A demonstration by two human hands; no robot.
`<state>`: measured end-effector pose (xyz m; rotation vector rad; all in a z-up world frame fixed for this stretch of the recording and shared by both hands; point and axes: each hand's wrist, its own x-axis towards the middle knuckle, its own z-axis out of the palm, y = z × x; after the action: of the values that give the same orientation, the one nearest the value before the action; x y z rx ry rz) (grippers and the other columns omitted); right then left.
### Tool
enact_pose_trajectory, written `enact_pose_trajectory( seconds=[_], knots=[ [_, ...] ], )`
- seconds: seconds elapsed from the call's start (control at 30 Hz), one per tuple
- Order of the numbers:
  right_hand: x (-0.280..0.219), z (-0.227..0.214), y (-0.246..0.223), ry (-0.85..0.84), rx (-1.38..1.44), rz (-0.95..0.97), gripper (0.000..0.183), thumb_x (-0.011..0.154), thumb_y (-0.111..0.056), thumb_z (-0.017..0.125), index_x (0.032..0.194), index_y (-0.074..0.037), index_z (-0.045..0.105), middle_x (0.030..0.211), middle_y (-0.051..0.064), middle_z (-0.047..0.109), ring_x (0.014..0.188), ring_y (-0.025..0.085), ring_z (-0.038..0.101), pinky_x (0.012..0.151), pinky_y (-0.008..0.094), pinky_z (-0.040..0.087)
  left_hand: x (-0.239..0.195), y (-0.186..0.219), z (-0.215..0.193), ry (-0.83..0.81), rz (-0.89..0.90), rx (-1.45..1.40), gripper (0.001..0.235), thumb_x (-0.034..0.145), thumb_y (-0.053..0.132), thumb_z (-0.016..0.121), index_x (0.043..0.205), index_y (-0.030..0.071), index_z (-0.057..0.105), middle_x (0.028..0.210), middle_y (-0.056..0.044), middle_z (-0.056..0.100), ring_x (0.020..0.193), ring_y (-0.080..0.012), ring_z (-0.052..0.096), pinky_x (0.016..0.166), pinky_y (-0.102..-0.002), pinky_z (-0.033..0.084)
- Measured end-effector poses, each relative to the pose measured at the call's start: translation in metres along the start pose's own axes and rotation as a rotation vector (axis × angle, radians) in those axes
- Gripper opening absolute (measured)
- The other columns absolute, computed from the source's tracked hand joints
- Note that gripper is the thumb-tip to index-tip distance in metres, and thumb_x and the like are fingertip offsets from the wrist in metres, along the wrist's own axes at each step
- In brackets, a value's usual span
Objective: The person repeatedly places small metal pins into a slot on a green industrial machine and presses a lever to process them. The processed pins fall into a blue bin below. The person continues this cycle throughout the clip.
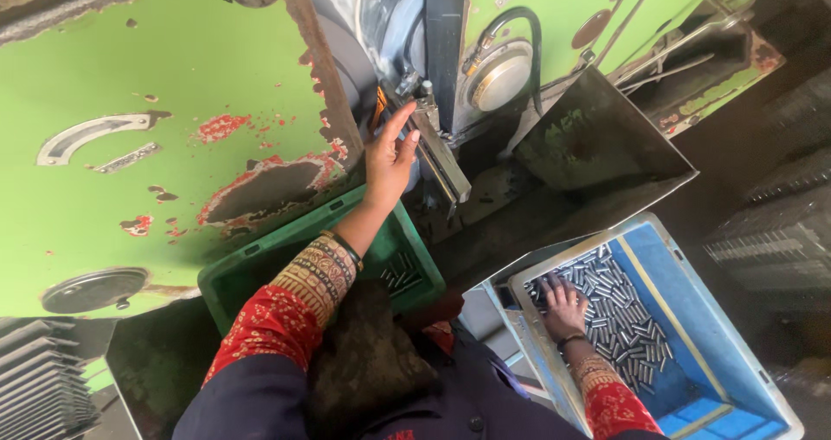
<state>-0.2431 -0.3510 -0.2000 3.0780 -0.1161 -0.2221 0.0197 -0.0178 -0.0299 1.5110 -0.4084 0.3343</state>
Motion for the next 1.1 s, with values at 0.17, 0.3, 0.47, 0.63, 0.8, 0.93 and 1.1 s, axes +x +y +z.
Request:
enact_pose_trajectory(
  seconds=[0.17, 0.3, 0.47, 0.63, 0.8, 0.93, 1.1],
  knots=[
    [-0.001, -0.002, -0.001, 0.002, 0.014, 0.019, 0.065, 0.086, -0.053, 0.063, 0.143, -0.027, 0.045, 0.154, -0.002, 0.04, 0.138, 0.024, 0.039, 0.109, 0.057, 0.033, -0.002, 0.015, -0.006, -0.035, 0.106, 0.21, 0.044, 0.107, 0.017, 0.064, 0.15, 0.012, 0.054, 0.138, -0.005, 0.068, 0.07, -0.0044, 0.054, 0.075, -0.023, 0.051],
    [-0.008, -0.002, 0.0, 0.171, 0.02, -0.052, 0.061, 0.084, -0.041, 0.065, 0.14, -0.023, 0.052, 0.142, -0.001, 0.053, 0.125, 0.024, 0.052, 0.102, 0.05, 0.043, -0.003, 0.029, -0.006, -0.07, -0.098, 0.21, 0.046, 0.108, 0.024, 0.061, 0.153, 0.013, 0.054, 0.107, -0.005, 0.073, 0.068, -0.0059, 0.055, 0.07, -0.023, 0.051],
    [-0.01, -0.003, -0.001, 0.285, 0.032, -0.185, 0.05, 0.082, -0.026, 0.068, 0.13, -0.02, 0.06, 0.127, -0.003, 0.062, 0.114, 0.021, 0.06, 0.091, 0.04, 0.057, -0.001, 0.037, -0.005, -0.054, -0.002, 0.248, 0.044, 0.108, 0.025, 0.059, 0.149, 0.011, 0.053, 0.133, -0.006, 0.07, 0.069, -0.0061, 0.054, 0.07, -0.024, 0.05],
    [0.0, -0.012, -0.004, 0.285, 0.244, -0.008, 0.041, 0.085, -0.036, 0.069, 0.121, -0.018, 0.064, 0.11, 0.005, 0.067, 0.097, 0.029, 0.068, 0.076, 0.045, 0.061, -0.003, 0.039, -0.004, -0.049, 0.027, 0.277, 0.043, 0.108, 0.026, 0.06, 0.148, 0.011, 0.055, 0.138, -0.006, 0.069, 0.069, -0.0071, 0.052, 0.071, -0.024, 0.05],
    [0.019, -0.017, 0.0, 0.356, 0.375, 0.097, 0.034, 0.095, -0.043, 0.063, 0.112, -0.015, 0.069, 0.096, 0.012, 0.074, 0.078, 0.037, 0.071, 0.065, 0.05, 0.058, 0.0, 0.038, -0.004, -0.051, 0.038, 0.232, 0.043, 0.108, 0.026, 0.059, 0.148, 0.011, 0.052, 0.141, -0.007, 0.066, 0.068, -0.0062, 0.054, 0.069, -0.024, 0.052],
    [0.023, -0.026, 0.003, 0.281, 0.495, 0.398, 0.039, 0.105, -0.046, 0.058, 0.104, -0.008, 0.069, 0.082, 0.014, 0.071, 0.068, 0.032, 0.067, 0.061, 0.047, 0.054, -0.001, 0.037, -0.005, -0.053, -0.001, 0.284, 0.043, 0.107, 0.026, 0.06, 0.148, 0.014, 0.053, 0.127, -0.006, 0.073, 0.062, -0.0077, 0.052, 0.065, -0.026, 0.05],
    [0.003, -0.053, 0.032, 0.386, 1.811, 0.664, 0.033, 0.108, -0.042, 0.061, 0.113, -0.01, 0.065, 0.077, 0.003, 0.057, 0.053, 0.015, 0.044, 0.042, 0.033, 0.032, -0.003, 0.036, -0.004, -0.039, 0.02, 0.316, 0.045, 0.109, 0.027, 0.062, 0.152, 0.017, 0.055, 0.102, -0.006, 0.073, 0.062, -0.0097, 0.054, 0.066, -0.028, 0.051]
  ],
)
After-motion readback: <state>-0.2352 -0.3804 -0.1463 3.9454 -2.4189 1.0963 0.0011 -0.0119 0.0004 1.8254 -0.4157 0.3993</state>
